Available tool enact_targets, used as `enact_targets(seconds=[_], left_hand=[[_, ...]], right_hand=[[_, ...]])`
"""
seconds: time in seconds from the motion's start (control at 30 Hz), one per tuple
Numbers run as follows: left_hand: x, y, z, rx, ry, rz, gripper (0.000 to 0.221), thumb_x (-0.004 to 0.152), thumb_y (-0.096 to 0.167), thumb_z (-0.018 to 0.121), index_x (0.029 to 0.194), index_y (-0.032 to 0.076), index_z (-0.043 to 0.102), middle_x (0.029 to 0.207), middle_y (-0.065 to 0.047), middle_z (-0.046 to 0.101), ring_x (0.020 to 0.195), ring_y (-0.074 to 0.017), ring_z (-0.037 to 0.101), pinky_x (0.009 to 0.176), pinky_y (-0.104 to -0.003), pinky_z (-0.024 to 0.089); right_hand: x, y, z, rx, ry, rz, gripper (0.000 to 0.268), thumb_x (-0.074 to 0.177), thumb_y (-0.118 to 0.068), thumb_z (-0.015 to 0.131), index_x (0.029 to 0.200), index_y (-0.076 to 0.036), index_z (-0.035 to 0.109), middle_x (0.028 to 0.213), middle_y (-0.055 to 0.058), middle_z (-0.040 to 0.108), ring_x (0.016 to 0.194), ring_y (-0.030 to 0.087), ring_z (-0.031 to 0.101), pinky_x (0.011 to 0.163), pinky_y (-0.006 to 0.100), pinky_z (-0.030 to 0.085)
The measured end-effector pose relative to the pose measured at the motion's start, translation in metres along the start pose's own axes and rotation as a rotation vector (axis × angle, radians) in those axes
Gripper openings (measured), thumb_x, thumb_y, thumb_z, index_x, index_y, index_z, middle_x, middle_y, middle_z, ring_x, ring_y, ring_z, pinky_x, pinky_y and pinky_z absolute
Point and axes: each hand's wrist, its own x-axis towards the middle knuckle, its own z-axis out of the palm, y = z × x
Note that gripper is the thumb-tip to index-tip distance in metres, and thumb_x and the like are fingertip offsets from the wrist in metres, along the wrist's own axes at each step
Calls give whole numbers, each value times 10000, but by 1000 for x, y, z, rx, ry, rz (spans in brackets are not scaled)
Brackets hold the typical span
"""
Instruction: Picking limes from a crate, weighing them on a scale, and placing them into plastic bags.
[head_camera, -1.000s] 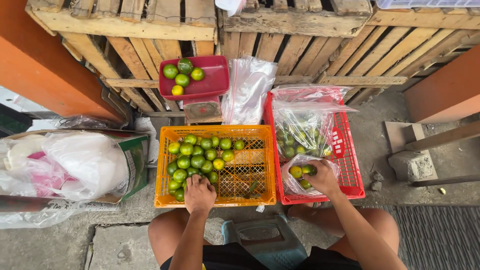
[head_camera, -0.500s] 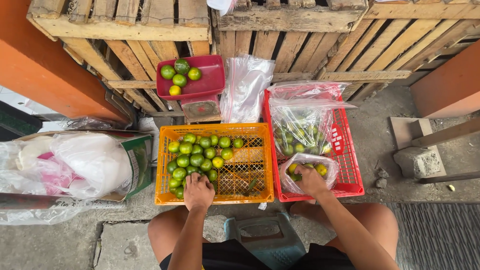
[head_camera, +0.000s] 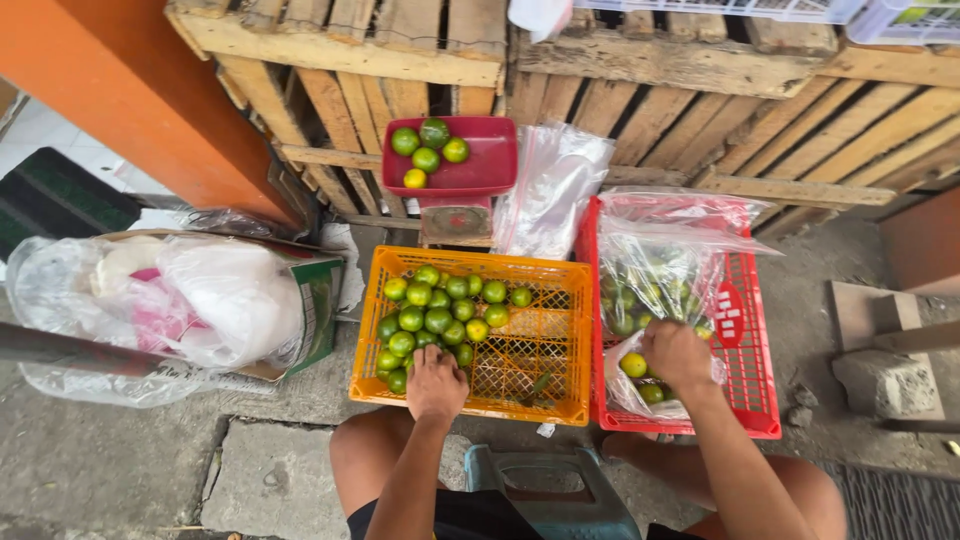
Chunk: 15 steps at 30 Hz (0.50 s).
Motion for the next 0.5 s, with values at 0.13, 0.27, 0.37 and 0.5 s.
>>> enact_targets(seconds=[0.13, 0.27, 0.37, 0.5], left_hand=[[2, 3, -12, -9, -80, -30, 114, 805, 276, 593, 737, 190, 627, 1017, 7, 523, 1059, -214, 511, 840, -349, 505], [2, 4, -11, -5, -62, -21, 131, 786, 295, 596, 756, 184, 661, 1033, -14, 530, 1088, -239, 514, 838, -375, 506], [3, 5, -18, -2, -77, -19, 128, 790, 280, 600, 788, 183, 684, 1024, -20, 530, 1067, -240, 518, 814, -369, 501], [4, 5, -25, -30, -124, -12, 171, 812, 274, 605, 846, 144, 711, 1019, -39, 523, 1042, -250, 514, 795, -376, 488]], right_hand=[[8, -63, -54, 227, 249, -189, 212, 880, -354, 677, 950, -186, 785, 895, 106, 769, 875, 373, 767, 739, 484, 645], [27, -150, -96, 350, 504, -505, 124, 865, -253, 737, 911, -140, 756, 844, 99, 720, 816, 350, 739, 684, 460, 615], [49, -217, -123, 392, 532, -640, 139, 856, -222, 747, 941, -113, 748, 879, 91, 718, 835, 326, 731, 693, 443, 610], [91, -297, -136, 393, 640, -768, 334, 796, -171, 799, 1112, -132, 698, 977, 90, 676, 957, 348, 691, 832, 461, 576]])
